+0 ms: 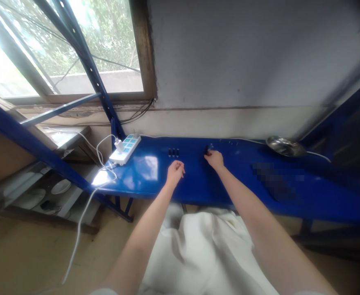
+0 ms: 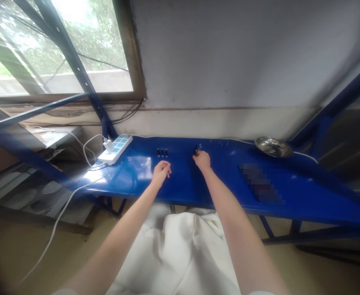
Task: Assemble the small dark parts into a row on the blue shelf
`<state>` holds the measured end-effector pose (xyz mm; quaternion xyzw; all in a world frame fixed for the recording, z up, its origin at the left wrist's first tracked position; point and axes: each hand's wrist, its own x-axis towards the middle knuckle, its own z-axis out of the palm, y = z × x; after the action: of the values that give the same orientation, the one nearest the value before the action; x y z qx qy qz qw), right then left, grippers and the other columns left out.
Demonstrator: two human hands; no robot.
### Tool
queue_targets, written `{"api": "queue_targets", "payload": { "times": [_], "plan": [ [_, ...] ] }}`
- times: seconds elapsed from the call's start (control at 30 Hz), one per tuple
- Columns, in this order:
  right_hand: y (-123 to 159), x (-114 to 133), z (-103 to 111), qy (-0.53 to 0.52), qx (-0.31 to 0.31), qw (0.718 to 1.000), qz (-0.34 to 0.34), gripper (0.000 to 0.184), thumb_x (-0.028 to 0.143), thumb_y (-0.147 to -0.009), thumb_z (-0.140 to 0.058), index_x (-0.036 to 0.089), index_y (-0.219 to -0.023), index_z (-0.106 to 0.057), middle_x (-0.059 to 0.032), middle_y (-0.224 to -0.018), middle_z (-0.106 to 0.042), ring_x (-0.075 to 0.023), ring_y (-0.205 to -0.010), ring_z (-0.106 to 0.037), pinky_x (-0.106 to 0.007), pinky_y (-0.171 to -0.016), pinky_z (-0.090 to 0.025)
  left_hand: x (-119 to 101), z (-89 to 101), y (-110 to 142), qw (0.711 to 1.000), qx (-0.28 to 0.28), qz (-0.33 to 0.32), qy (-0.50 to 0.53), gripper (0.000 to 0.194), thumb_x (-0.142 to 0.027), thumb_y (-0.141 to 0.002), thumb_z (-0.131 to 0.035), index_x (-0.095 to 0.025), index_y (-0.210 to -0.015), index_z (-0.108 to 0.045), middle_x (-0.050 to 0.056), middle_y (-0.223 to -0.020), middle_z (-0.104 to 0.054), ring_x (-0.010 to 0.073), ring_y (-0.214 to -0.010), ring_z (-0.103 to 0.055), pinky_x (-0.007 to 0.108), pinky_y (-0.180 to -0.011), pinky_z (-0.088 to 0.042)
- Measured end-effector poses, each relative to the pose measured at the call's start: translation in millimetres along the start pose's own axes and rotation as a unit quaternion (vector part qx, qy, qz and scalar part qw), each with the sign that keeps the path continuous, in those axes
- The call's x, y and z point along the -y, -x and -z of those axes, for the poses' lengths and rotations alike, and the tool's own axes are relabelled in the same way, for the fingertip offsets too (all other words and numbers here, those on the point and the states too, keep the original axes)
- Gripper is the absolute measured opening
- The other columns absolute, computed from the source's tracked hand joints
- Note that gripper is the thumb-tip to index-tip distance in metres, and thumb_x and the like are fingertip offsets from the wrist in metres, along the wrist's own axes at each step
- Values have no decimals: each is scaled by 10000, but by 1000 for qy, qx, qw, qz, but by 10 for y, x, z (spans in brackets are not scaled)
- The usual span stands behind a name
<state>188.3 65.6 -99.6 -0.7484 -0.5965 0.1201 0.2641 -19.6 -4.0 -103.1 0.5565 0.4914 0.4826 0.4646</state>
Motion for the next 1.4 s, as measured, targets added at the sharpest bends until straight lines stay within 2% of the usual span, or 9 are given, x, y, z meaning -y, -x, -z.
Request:
{"api": "queue_targets", "payload": {
  "times": [0.3,0.63,0.8,1.0,1.1,1.23,1.4],
  "plan": [
    [-64,-13,19,20,23,1000,3,152,242,-718,-553,131,-734,-655,-62,-732,-647,-156,-665,-600,-224,-576,-431,-30,6,17,1000,2,1,-6,142,-286,-798,-474,-160,-812,-537,-22,-589,-565,59,-428,-480,181,-463,-391],
    [-139,7,57,57,63,996,-2,164,223,-711,-573,117,-791,-669,-87,-758,-651,-191,-764,-623,-252,-674,-475,-33,8,19,1000,2,1,-13,147,-283,-800,-470,-156,-825,-542,-16,-600,-567,59,-439,-484,180,-472,-396],
    [-165,6,84,52,84,995,-2,143,213,-716,-589,111,-776,-668,-88,-725,-650,-192,-733,-631,-249,-655,-490,-39,5,23,1000,4,-2,-12,145,-279,-794,-471,-154,-815,-540,-13,-591,-567,65,-430,-484,187,-461,-387],
    [-195,-48,115,48,126,991,-19,167,179,-740,-583,84,-853,-661,-93,-701,-647,-189,-703,-640,-254,-652,-494,-31,11,21,1000,5,-4,-3,126,-265,-788,-469,-162,-810,-539,-18,-585,-567,67,-426,-486,192,-458,-384],
    [-198,-85,116,54,118,991,-31,169,159,-743,-573,81,-867,-659,-108,-742,-660,-192,-728,-644,-247,-647,-486,-5,2,1,1000,0,-2,2,106,-252,-781,-475,-164,-795,-532,-30,-568,-559,61,-406,-474,183,-445,-373],
    [-158,-119,112,58,63,996,-30,190,220,-747,-583,101,-870,-667,-121,-820,-671,-208,-790,-643,-258,-666,-476,20,-9,-17,1000,-5,1,6,93,-242,-775,-483,-161,-780,-529,-36,-548,-549,57,-397,-467,174,-435,-362],
    [-78,-120,127,45,30,997,-46,225,308,-763,-563,145,-846,-693,-93,-764,-678,-195,-752,-637,-265,-670,-467,13,-1,-11,1000,-3,4,4,100,-249,-774,-490,-161,-784,-537,-33,-557,-558,58,-411,-475,174,-446,-374]
  ]
}}
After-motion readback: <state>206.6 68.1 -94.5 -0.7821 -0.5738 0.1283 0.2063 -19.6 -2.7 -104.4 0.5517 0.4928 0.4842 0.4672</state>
